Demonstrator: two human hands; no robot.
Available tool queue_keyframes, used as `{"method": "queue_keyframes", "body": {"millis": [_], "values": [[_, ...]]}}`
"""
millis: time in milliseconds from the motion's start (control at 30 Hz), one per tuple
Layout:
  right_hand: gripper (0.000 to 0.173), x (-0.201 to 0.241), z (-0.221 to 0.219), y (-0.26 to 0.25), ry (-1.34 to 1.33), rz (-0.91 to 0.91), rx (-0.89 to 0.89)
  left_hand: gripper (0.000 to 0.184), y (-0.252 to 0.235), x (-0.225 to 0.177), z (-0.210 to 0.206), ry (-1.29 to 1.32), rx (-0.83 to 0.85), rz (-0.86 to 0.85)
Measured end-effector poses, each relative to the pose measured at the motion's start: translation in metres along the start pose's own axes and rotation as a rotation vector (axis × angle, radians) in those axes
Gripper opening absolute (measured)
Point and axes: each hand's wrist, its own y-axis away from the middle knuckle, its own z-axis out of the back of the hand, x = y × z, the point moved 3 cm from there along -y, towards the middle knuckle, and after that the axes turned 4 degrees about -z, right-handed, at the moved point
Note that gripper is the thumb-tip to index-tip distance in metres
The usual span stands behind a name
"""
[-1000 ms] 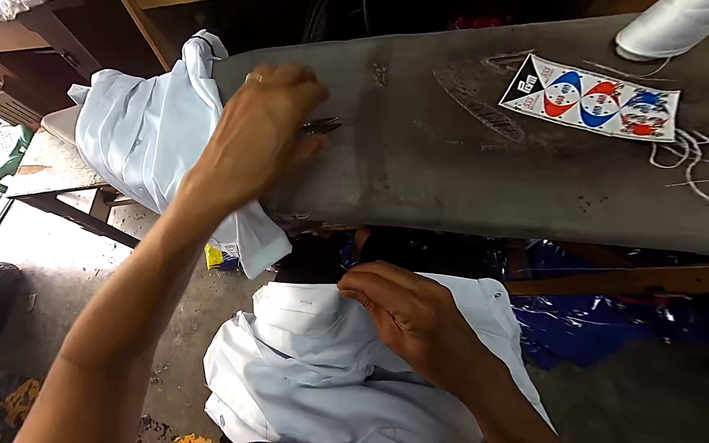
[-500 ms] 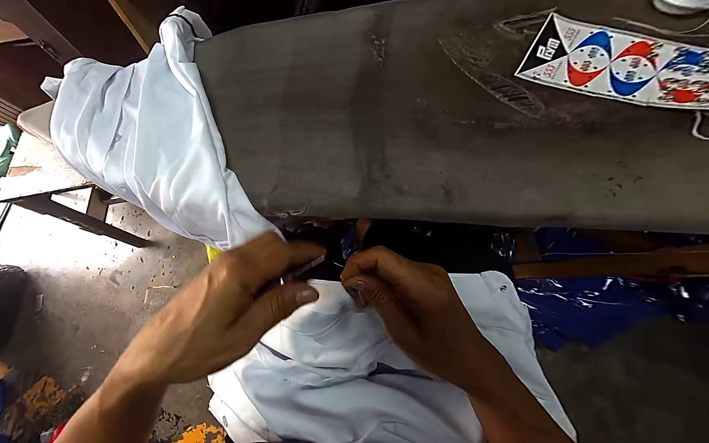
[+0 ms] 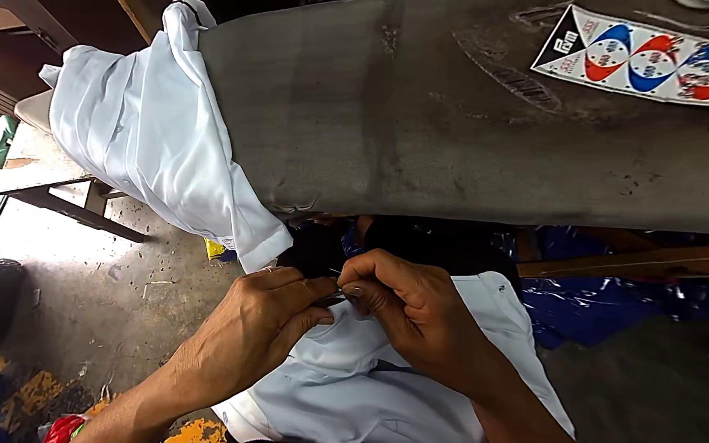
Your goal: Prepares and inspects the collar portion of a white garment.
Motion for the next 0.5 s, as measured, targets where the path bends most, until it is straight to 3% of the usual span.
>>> {"method": "queue_keyframes", "body": {"millis": [500], "values": [[0.022,-0.0053,0.0078,0.0009,-0.043,-0.016,-0.041,0.028,-0.0105,0.003,0.0078,0.016,-0.053,-0.003]]}}
